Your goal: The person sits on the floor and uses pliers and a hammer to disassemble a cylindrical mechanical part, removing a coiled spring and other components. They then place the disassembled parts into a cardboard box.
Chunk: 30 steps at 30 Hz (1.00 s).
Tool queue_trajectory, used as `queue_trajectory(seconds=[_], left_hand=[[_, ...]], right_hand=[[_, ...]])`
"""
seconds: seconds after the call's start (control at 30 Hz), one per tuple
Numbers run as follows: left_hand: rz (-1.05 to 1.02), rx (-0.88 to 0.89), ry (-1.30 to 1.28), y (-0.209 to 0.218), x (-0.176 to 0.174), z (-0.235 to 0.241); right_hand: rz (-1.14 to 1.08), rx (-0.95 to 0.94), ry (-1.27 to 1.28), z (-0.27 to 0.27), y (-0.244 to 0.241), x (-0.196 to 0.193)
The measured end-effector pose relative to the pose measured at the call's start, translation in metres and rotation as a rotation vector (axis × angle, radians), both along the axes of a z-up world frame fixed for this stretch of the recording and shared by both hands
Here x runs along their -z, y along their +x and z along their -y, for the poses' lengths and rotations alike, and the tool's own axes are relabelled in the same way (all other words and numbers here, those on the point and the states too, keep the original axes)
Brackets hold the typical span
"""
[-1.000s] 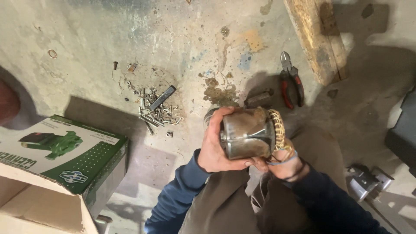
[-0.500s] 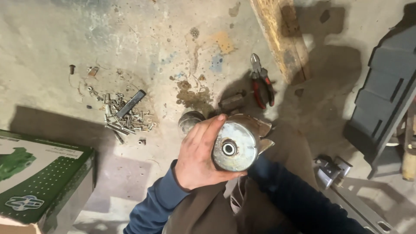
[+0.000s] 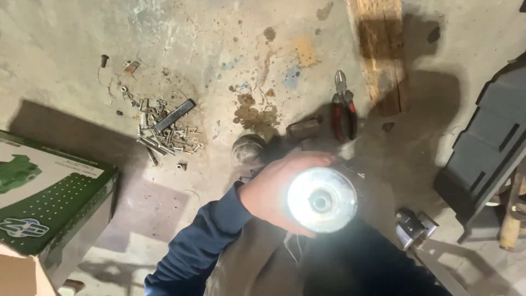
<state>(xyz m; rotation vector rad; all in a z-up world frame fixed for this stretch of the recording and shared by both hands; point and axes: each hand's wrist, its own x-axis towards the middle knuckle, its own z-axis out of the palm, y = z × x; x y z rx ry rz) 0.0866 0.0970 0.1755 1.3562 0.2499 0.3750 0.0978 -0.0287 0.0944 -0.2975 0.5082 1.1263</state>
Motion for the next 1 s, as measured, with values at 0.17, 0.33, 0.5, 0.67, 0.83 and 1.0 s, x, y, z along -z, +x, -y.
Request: queue_trajectory(seconds=[0.17, 0.33, 0.5, 0.67, 0.83, 1.0], left_hand=[[0.017, -0.068, 0.110, -0.001, -0.009, 0.006], [0.018, -0.144, 0.096, -0.002, -0.010, 0.007], [0.101, -0.225, -0.058, -0.011, 0.010, 0.011], [0.178, -0.455, -0.134, -0.043, 0.034, 0.003], [0.260, -0.763, -0.856, -0.063, 0.070, -0.008], [0.044, -0.998, -1.117, -0.057, 0.049, -0.009]], right_hand=[[-0.019, -0.094, -0.008, 0.024, 0.011, 0.000], [-0.034, -0.179, 0.005, 0.104, 0.024, 0.021], [-0.033, -0.248, 0.022, 0.142, 0.047, 0.014], [-0.024, -0.307, 0.050, 0.159, 0.070, 0.002], [-0.025, -0.374, 0.096, 0.161, 0.098, 0.001], [-0.131, -0.444, 0.183, 0.151, 0.077, 0.002]])
